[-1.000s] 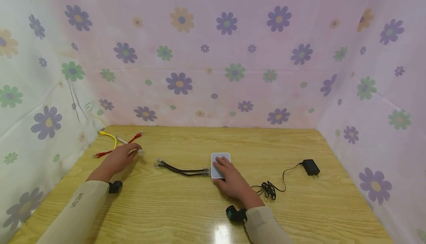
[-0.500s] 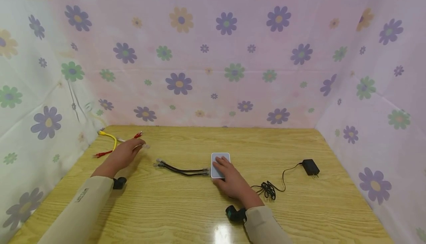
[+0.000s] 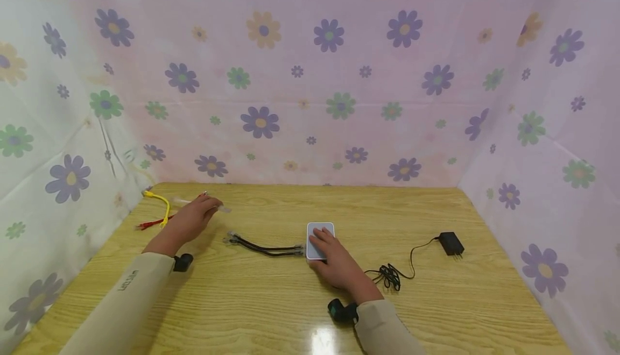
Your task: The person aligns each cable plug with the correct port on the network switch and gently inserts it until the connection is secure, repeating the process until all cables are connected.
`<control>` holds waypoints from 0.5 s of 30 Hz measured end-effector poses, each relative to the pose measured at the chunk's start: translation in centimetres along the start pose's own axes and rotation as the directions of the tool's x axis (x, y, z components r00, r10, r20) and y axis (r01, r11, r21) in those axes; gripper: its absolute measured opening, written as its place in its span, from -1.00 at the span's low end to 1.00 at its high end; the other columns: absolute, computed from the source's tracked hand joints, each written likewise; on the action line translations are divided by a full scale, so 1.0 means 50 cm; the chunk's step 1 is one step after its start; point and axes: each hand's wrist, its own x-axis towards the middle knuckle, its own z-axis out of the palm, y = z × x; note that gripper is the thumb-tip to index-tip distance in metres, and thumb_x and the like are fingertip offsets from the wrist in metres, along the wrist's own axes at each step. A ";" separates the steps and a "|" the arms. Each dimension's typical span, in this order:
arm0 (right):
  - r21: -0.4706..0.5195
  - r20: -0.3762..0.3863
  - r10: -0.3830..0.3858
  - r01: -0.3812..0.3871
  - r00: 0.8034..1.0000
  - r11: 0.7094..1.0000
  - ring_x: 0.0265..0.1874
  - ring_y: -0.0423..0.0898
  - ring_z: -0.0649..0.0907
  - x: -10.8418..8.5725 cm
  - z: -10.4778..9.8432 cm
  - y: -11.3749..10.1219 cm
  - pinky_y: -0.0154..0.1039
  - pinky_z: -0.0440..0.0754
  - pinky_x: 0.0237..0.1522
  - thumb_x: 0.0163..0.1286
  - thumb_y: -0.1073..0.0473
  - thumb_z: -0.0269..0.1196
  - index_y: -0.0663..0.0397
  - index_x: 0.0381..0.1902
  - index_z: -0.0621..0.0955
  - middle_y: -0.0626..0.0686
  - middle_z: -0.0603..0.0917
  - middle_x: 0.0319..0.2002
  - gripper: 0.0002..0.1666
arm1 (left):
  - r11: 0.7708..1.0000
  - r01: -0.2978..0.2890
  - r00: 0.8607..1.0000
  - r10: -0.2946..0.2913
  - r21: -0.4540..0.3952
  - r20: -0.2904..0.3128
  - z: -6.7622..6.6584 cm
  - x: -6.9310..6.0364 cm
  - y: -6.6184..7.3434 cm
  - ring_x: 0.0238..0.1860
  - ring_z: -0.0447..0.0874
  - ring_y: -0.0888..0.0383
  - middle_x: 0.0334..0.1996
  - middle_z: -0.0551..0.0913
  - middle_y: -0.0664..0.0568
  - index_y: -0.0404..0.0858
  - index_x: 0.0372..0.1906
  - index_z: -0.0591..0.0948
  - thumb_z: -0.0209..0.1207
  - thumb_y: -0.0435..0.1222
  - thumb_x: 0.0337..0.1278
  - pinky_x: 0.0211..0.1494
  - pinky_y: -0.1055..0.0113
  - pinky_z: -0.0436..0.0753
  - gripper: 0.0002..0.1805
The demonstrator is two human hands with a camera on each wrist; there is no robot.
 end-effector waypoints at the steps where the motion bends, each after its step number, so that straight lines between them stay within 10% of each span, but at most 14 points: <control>1: 0.002 -0.001 0.000 0.000 1.000 1.000 0.52 0.17 0.07 0.000 0.000 0.000 0.23 0.25 0.38 0.40 0.05 0.22 0.03 0.46 0.29 0.08 0.15 0.51 -0.28 | 1.000 -0.005 1.000 0.005 0.004 -0.003 0.001 0.001 0.005 -0.01 0.62 -0.10 0.02 0.57 -0.16 -0.28 0.13 0.55 -0.04 -0.32 0.47 0.05 -0.03 0.61 -0.71; 15: -0.001 -0.008 -0.011 0.011 1.000 1.000 0.51 0.18 0.09 -0.004 -0.001 -0.003 0.22 0.26 0.37 0.40 0.04 0.22 0.04 0.45 0.30 0.09 0.17 0.51 -0.28 | 0.999 -0.034 0.999 0.035 -0.014 0.032 0.024 0.022 0.062 -0.16 0.61 0.02 -0.09 0.56 -0.09 -0.24 0.11 0.56 -0.02 -0.31 0.46 -0.07 0.09 0.64 -0.73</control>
